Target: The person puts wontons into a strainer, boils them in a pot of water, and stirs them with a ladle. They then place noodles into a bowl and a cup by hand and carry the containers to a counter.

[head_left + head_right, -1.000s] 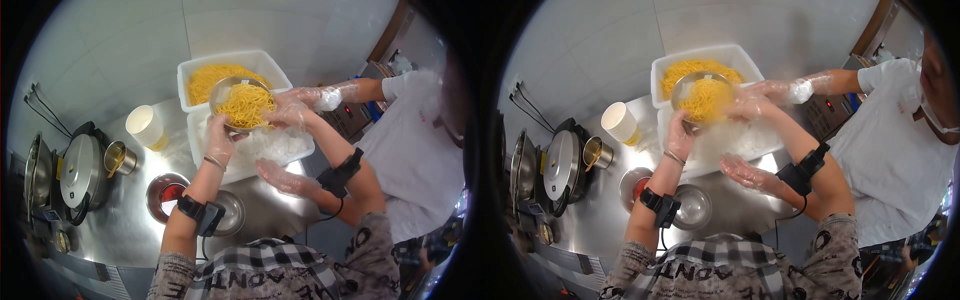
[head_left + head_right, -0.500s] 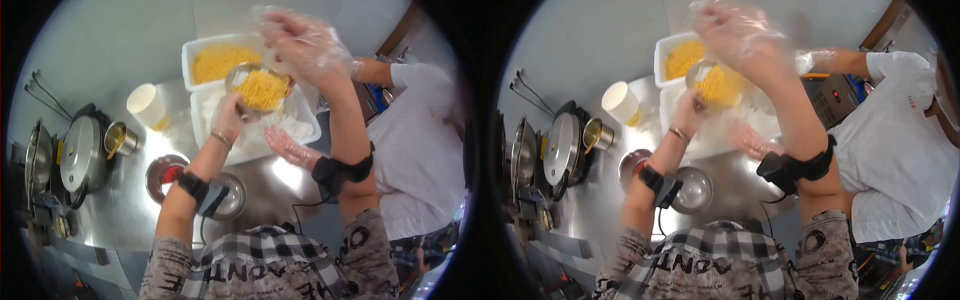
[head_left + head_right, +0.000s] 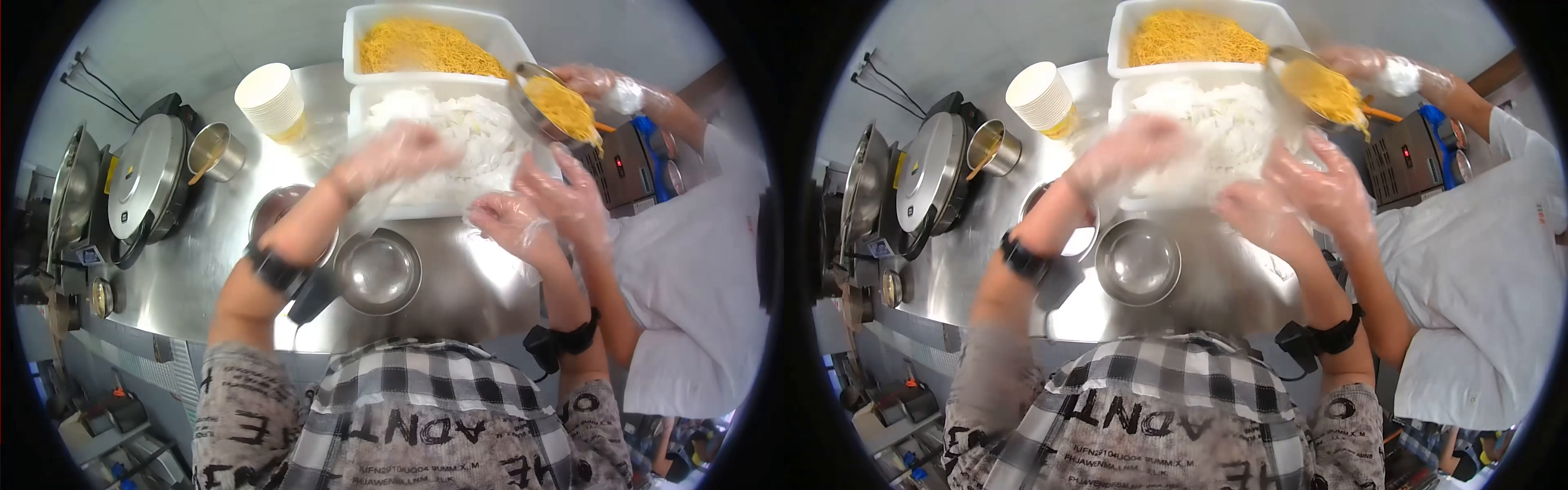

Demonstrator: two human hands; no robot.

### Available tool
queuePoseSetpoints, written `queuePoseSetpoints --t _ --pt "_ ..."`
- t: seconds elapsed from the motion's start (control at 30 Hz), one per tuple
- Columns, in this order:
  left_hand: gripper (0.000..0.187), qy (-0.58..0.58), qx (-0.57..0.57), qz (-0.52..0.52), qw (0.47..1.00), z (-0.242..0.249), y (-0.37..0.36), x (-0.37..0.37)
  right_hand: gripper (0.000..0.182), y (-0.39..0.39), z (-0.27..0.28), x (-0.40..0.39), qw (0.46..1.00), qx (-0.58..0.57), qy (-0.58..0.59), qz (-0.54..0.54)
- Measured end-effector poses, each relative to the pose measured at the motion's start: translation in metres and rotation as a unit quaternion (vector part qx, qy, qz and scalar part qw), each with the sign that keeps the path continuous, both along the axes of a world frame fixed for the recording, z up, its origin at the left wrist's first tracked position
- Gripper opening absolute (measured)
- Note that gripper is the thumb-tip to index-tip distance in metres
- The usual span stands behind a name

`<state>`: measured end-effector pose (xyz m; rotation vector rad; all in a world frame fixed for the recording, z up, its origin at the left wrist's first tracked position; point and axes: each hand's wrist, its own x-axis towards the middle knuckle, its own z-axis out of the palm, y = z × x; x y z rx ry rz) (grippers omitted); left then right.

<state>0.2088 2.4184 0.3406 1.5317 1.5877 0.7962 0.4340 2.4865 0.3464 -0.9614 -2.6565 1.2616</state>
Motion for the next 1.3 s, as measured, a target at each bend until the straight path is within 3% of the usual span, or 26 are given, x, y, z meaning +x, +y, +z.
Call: queuePoseSetpoints --t 0.03,0.07,0.13,0.2,0.27,0.3,0.37,0.4,0.47,0.53,0.57,0.6,0.67,0.7,0.73,0.77,0.8,0.87,0.97,1.0,1.03,1.1,1.17,1.2,1.27,1.3 --pt "0.045 0.127 -0.037 -0.074 0.988 -0.001 -0.028 -0.004 0.022 0.010 -0.017 0.003 0.999 0.047 0.000 0.010" --pt "0.042 0.135 -0.189 -0.075 0.970 0.002 -0.051 0.002 0.023 0.017 -0.025 0.003 0.995 0.093 0.001 0.019" --pt "0.036 0.204 -0.178 -0.090 0.958 0.000 -0.109 0.025 0.031 0.028 -0.023 -0.015 0.996 0.090 -0.003 0.001" --pt "0.046 0.112 -0.357 -0.043 0.926 -0.050 -0.158 0.035 0.039 0.052 -0.034 -0.038 0.992 0.122 0.016 0.014" --pt "0.047 0.059 -0.420 0.113 0.898 -0.104 -0.197 0.046 0.046 0.080 -0.046 -0.065 0.980 0.183 0.049 0.067" --pt "0.047 0.059 -0.418 0.114 0.899 -0.123 -0.205 0.055 0.054 0.089 -0.048 -0.076 0.960 0.239 0.077 0.121" --pt "0.050 -0.190 -0.331 0.367 0.848 -0.153 -0.211 0.069 0.066 0.075 -0.039 -0.113 0.979 0.125 0.039 0.158" --pt "0.050 -0.192 -0.331 0.368 0.847 -0.164 -0.209 0.073 0.064 0.061 -0.042 -0.132 0.975 0.144 -0.001 0.169" --pt "0.053 -0.372 -0.197 0.436 0.796 -0.178 -0.201 0.079 0.063 0.047 -0.063 -0.162 0.968 0.165 -0.043 0.182" --pt "0.053 -0.353 -0.227 0.435 0.797 -0.177 -0.200 0.076 0.054 0.045 -0.089 -0.180 0.978 0.130 -0.143 0.083" --pt "0.052 -0.364 -0.209 0.399 0.815 -0.177 -0.205 0.074 0.044 0.051 -0.090 -0.172 0.939 0.267 -0.083 0.199" --pt "0.052 -0.373 -0.192 0.361 0.833 -0.176 -0.211 0.072 0.044 0.060 -0.083 -0.166 0.939 0.267 -0.084 0.199" --pt "0.050 -0.358 -0.140 0.334 0.861 -0.164 -0.225 0.070 0.039 0.080 -0.075 -0.150 0.988 0.035 0.002 0.148" --pt "0.050 -0.388 -0.123 0.345 0.846 -0.152 -0.232 0.068 0.039 0.096 -0.078 -0.141 0.989 0.036 0.000 0.146" --pt "0.051 -0.419 -0.107 0.355 0.829 -0.135 -0.234 0.068 0.039 0.112 -0.083 -0.133 0.970 -0.172 0.140 0.103" --pt "0.051 -0.421 -0.109 0.354 0.828 -0.118 -0.232 0.066 0.038 0.123 -0.088 -0.126 0.888 -0.368 0.271 0.053" --pt "0.050 -0.468 -0.065 0.369 0.801 -0.098 -0.221 0.062 0.038 0.126 -0.074 -0.121 0.888 -0.368 0.270 0.052" --pt "0.048 -0.542 -0.013 0.381 0.749 -0.060 -0.200 0.053 0.038 0.122 -0.020 -0.110 0.876 -0.423 0.223 -0.066" --pt "0.041 -0.581 -0.034 0.433 0.688 -0.091 -0.196 0.021 0.035 0.124 0.005 -0.101 0.856 -0.440 0.269 -0.033" --pt "0.040 -0.392 0.032 0.412 0.822 -0.096 -0.175 0.019 0.035 0.122 0.019 -0.099 0.857 -0.436 0.271 -0.035" --pt "0.038 -0.534 0.036 0.467 0.704 -0.040 -0.139 0.028 0.035 0.117 0.033 -0.098 0.853 -0.427 0.298 -0.023" --pt "0.034 -0.535 0.045 0.433 0.724 -0.021 -0.106 0.026 0.035 0.104 0.060 -0.098 0.848 -0.416 0.329 -0.015" --pt "0.032 -0.550 0.048 0.417 0.722 -0.030 -0.085 0.023 0.039 0.091 0.083 -0.100 0.909 -0.344 0.223 0.082" --pt "0.030 -0.565 0.052 0.405 0.717 -0.035 -0.074 0.021 0.039 0.088 0.088 -0.101 0.909 -0.341 0.226 0.078" --pt "0.032 -0.560 0.047 0.382 0.734 -0.046 -0.060 0.018 0.046 0.087 0.093 -0.100 0.974 -0.120 0.041 0.188" --pt "0.037 -0.568 0.077 0.351 0.741 -0.062 -0.059 0.014 0.053 0.108 0.078 -0.101 0.972 -0.184 0.039 0.139"
